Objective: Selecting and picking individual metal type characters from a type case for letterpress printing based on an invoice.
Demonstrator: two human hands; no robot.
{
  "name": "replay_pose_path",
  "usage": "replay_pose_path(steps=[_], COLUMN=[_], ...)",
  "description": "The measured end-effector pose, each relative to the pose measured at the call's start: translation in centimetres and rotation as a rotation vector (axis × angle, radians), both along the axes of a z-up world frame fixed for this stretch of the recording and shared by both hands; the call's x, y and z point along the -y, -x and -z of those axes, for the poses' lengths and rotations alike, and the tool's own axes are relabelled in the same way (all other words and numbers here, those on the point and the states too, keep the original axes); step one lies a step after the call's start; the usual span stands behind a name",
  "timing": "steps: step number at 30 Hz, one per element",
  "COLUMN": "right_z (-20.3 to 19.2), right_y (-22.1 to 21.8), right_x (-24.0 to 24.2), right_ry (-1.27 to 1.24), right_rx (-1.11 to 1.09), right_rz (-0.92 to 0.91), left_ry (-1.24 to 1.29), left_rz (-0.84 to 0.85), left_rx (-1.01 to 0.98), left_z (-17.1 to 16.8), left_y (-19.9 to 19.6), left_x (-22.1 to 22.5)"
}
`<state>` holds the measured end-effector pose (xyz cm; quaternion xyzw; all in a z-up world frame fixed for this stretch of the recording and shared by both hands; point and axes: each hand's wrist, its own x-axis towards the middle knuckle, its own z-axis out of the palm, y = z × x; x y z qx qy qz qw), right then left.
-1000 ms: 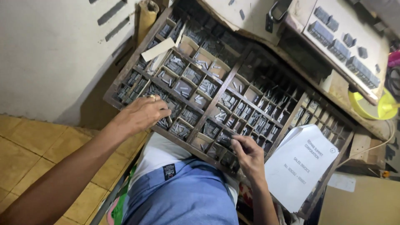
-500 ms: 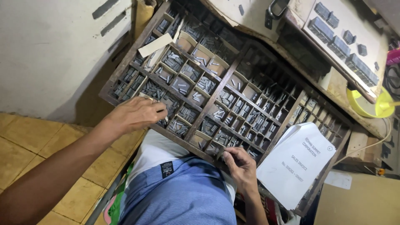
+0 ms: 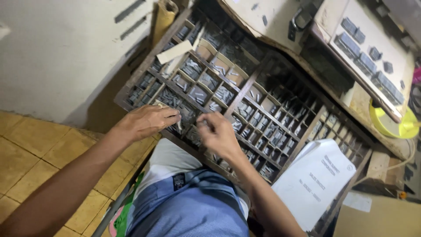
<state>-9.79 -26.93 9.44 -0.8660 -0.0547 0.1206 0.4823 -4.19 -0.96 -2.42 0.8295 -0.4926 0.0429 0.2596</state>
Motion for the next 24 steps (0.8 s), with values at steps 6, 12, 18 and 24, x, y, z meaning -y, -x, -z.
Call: replay_pose_path(steps=[6,12,18,24], right_z=[4.0,3.5,0.3,2.0], right_y=[-5.6,-7.1,-8.0,-6.0], right_x=[-3.7,-5.3,-2.1,-3.3], right_ry=[0.927,1.081,0.952,0.944], right_rx=[0.229,0.326,0.296,0.263], right_rz=[-0.555,-0.767,-0.676,-0.576], left_ry=[0.345,0.264,0.191,0.084], left_rz=[0.049,0.019,-0.045,-0.061], left_rx=[-0.422,-0.287,-0.159,-0.021], left_z=[1.3,1.4,1.5,1.6], left_y=[0.1,0.1,-0.1,0.2], left_x=[-0.9,-0.8,-0.7,0.0])
